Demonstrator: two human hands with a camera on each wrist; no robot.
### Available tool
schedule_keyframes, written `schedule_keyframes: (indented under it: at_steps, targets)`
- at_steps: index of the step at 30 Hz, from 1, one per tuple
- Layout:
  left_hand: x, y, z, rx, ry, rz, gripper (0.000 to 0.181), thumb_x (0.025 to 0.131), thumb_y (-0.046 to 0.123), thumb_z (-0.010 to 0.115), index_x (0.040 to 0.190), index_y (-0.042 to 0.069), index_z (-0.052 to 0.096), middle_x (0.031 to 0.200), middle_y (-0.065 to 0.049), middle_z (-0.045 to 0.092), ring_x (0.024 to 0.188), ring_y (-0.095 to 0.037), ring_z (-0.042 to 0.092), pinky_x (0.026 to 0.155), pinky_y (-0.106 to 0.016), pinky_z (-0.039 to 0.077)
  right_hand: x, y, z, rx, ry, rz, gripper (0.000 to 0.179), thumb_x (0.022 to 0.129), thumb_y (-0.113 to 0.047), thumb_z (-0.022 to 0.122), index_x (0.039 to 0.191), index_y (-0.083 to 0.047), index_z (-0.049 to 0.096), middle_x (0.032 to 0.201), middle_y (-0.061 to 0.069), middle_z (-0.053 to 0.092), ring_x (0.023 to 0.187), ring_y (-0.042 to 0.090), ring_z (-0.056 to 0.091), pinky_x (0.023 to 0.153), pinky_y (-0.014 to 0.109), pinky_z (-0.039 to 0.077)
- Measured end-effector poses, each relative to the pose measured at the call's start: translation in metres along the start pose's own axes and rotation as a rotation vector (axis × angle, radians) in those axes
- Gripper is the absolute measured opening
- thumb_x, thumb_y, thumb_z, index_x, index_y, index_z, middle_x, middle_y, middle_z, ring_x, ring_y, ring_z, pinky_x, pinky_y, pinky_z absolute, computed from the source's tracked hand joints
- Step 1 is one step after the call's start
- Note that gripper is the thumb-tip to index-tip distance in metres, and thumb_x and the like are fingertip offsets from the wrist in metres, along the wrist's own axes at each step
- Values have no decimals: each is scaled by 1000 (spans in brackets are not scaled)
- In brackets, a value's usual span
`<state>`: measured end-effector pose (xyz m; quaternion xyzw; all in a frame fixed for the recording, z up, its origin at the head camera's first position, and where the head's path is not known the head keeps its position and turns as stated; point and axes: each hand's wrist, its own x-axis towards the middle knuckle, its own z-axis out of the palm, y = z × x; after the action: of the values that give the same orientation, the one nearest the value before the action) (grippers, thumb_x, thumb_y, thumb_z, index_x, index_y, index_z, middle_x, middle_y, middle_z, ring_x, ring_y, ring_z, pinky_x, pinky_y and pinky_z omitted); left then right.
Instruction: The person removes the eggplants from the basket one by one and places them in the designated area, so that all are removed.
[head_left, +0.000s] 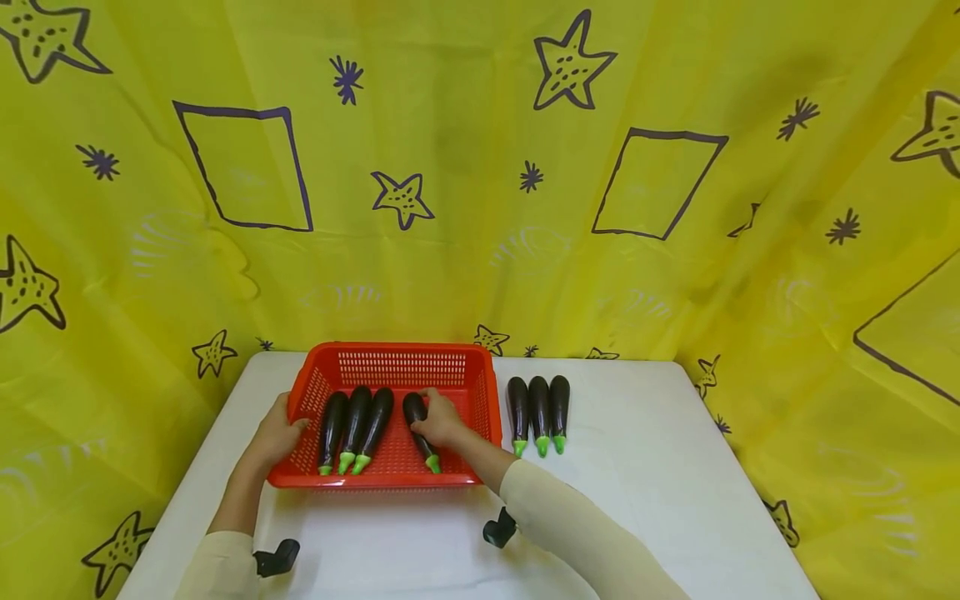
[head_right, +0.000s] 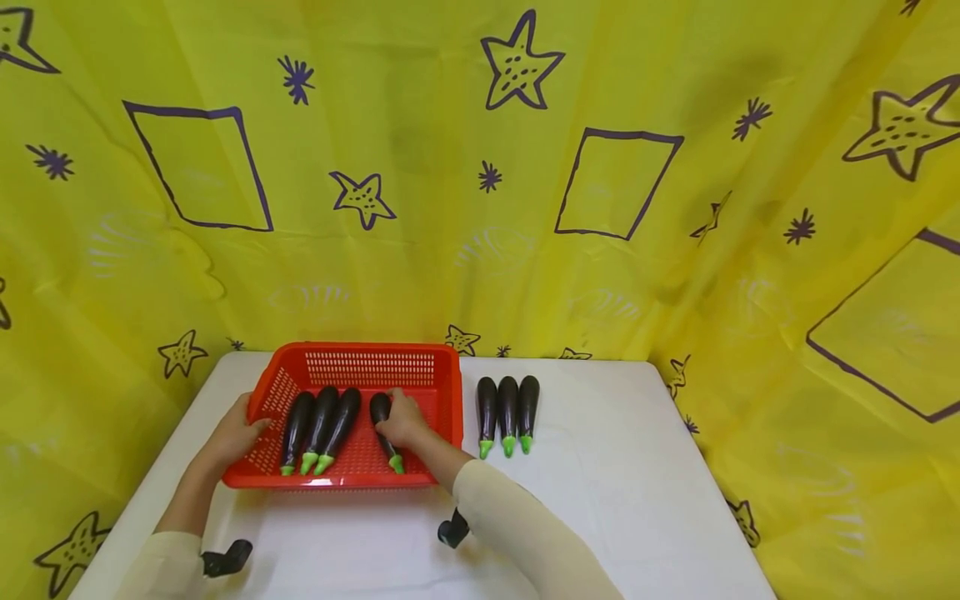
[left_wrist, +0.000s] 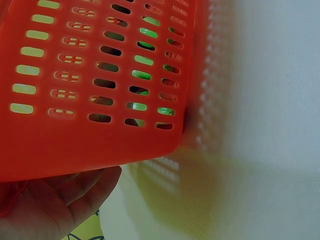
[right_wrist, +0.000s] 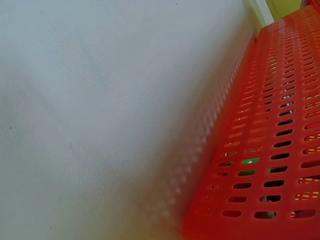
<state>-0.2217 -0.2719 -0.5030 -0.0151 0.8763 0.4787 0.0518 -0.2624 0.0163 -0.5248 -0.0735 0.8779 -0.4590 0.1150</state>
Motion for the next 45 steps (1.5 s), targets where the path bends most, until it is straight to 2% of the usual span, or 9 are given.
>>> schedule_keyframes:
  at_steps: [4, 12, 23, 31, 38, 45]
  targets:
    - [-1, -1, -1, 3, 6, 6, 53, 101, -5, 47, 145, -21, 22, 132, -45, 45, 109, -53, 59, 89, -62, 55, 0, -1, 2, 48, -2, 18, 59, 92, 4, 74, 145, -1, 51, 129, 27, 60, 102, 33, 66, 77, 40, 59]
    - [-1, -1, -1, -8, 4, -3, 53, 102, -4, 47, 146, -19, 22, 133, -44, 45, 110, -52, 59, 89, -60, 56, -2, -2, -1, 112, 17, 10, 57, 92, 6, 72, 144, 2, 49, 123, 28, 61, 104, 37, 65, 80, 44, 60]
    - [0, 0, 1, -2, 11, 8, 53, 101, -4, 47, 146, -19, 22, 133, -44, 45, 109, -52, 59, 89, -61, 56, -9, -5, -11, 248, 23, 11, 62, 93, 7, 69, 150, 1, 44, 112, 21, 59, 95, 36, 68, 75, 46, 62]
    - [-1, -1, 1, -3, 8, -3, 53, 102, -4, 47, 146, -19, 22, 134, -45, 45, 111, -53, 58, 90, -61, 55, -19, -15, -17, 302, 4, 6, 63, 95, 5, 68, 153, 1, 42, 116, 21, 58, 92, 34, 68, 73, 42, 63]
    - [2, -3, 3, -12, 17, 6, 51, 102, -4, 47, 145, -19, 24, 132, -44, 47, 109, -51, 59, 88, -59, 56, -26, -22, -34, 390, -18, -18, 64, 95, 8, 67, 153, 1, 41, 124, 26, 56, 101, 41, 67, 79, 49, 62]
    - [1, -2, 0, -9, 10, -6, 53, 102, -4, 47, 146, -19, 22, 132, -44, 46, 109, -50, 59, 88, -59, 56, -31, -24, -50, 442, -20, -21, 63, 96, 5, 67, 154, -2, 42, 127, 26, 53, 102, 39, 66, 82, 49, 62]
